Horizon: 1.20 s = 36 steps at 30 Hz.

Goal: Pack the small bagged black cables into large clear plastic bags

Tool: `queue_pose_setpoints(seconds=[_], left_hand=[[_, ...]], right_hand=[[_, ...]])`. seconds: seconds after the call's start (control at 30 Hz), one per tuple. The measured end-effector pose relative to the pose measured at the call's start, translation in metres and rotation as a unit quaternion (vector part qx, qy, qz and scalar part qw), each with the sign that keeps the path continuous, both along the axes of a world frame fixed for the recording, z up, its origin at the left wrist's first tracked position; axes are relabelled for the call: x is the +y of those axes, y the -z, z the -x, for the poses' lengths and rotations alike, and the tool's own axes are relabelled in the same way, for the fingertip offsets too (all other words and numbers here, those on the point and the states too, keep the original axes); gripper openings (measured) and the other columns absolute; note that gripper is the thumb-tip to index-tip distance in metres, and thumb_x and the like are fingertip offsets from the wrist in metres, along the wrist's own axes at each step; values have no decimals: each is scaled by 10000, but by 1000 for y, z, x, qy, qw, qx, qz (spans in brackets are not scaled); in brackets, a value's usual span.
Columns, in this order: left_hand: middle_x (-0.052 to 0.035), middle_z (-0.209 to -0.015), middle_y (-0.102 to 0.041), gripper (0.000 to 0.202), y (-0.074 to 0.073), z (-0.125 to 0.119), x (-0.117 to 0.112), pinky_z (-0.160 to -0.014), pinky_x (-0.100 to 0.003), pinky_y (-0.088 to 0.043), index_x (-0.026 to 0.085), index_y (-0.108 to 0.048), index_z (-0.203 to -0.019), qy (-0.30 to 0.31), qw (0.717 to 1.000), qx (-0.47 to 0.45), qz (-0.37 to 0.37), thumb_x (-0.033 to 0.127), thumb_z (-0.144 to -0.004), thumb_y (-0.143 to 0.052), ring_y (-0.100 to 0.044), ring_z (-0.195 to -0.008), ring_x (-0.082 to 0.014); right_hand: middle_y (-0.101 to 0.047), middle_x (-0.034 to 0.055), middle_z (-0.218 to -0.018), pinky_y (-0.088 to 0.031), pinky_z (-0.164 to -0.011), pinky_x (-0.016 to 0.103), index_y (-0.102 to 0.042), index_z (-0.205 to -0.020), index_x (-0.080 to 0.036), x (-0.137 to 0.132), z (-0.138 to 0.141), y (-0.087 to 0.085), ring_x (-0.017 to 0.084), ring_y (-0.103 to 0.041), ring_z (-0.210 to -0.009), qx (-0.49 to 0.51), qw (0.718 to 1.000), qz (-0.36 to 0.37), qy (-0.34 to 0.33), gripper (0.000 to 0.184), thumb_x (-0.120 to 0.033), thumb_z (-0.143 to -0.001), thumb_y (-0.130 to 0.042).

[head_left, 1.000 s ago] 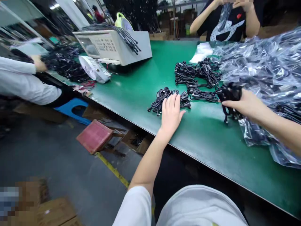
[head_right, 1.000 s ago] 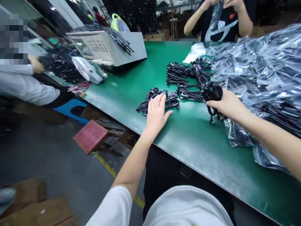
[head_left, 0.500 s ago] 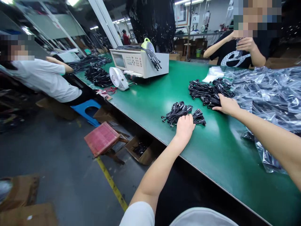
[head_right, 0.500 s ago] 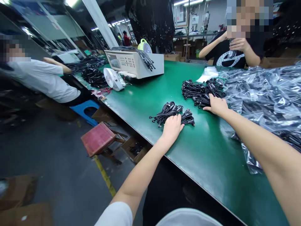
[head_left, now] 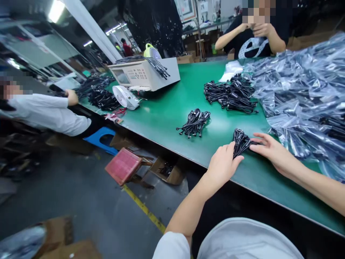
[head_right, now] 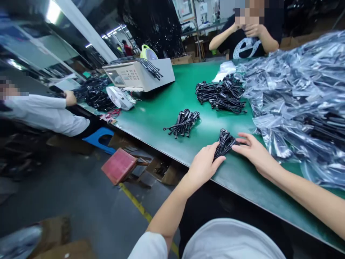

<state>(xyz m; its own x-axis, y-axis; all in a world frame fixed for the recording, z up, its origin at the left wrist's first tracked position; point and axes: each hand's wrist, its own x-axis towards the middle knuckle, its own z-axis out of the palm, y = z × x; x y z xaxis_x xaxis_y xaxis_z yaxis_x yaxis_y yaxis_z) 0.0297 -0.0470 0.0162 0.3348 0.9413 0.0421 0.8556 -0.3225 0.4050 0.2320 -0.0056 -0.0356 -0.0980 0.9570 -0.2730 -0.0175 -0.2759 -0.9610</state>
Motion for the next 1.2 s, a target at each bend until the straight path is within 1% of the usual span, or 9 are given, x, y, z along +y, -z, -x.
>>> queue_pose_setpoints(seconds=[0.1,0.23,0.37,0.47,0.57,0.73,0.93,1.07,1.2], left_hand=[[-121,-1474,-522,602,2,2,-6,-1148,-418,-416,217,-325,-1527,14,995,-97,33,402,-991,-527,-504,-1341,-251],[-90,-1585,-394,558,9,6,-15,-1199,-429,-358,293,-363,-1535,-6,993,-110,35,399,-1002,-492,-413,-1429,-239],[-116,-1554,-423,398,7,10,-19,-1176,-481,-355,269,-562,-1382,-59,996,-64,-32,389,-1018,-454,-437,-1397,-267],[-133,-1421,-554,397,-3,2,-27,-1144,-466,-381,235,-576,-1336,-101,982,-124,-98,407,-979,-552,-486,-1335,-269],[-109,-1164,-671,437,-10,-19,-37,-964,-352,-501,202,-584,-1273,-62,958,-275,45,430,-910,-667,-618,-1034,-201],[-34,-907,-652,400,-1,-53,-37,-746,-243,-485,159,-604,-971,-33,824,-449,345,458,-786,-794,-585,-800,-119],[3,-818,-602,406,12,-54,-23,-695,-230,-464,153,-604,-923,-62,754,-513,406,445,-748,-826,-548,-724,-92],[-33,-883,-654,361,14,-46,-18,-709,-233,-481,148,-626,-941,-29,742,-529,411,430,-793,-795,-581,-779,-113],[-76,-984,-686,366,15,-44,-19,-766,-268,-514,156,-627,-1010,-22,755,-520,398,465,-848,-736,-620,-853,-147]], right_hand=[[-655,63,-1296,-463,-1095,363,-615,-1203,-259,-2,8,-4,235,-602,-1231,128,990,22,61,635,-404,-649,-889],[-724,41,-1017,-532,-849,282,-709,-1063,-207,-4,8,-9,167,-647,-897,175,983,45,-13,488,-319,-627,-896],[-669,6,-845,-462,-598,222,-720,-873,-198,-4,-8,-13,97,-507,-656,185,982,19,19,286,-294,-642,-859],[-666,23,-912,-459,-584,214,-729,-866,-200,-10,-22,-22,104,-512,-692,201,980,10,7,223,-299,-689,-821],[-673,14,-985,-480,-630,215,-742,-968,-234,-23,-32,-36,107,-539,-744,209,978,10,-23,261,-294,-724,-814],[-688,2,-988,-500,-661,251,-738,-1017,-282,-37,-38,-49,132,-581,-777,196,980,-22,-18,341,-308,-696,-850],[-705,27,-986,-529,-674,295,-741,-1044,-270,-29,-41,-30,159,-597,-780,179,983,27,-41,462,-403,-633,-905],[-705,41,-885,-531,-660,319,-764,-982,-237,-27,-37,-17,150,-588,-688,204,963,112,-136,401,-486,-685,-868],[-676,13,-795,-498,-639,289,-775,-903,-233,-27,-31,-17,138,-574,-662,214,964,101,-122,356,-488,-675,-875]])
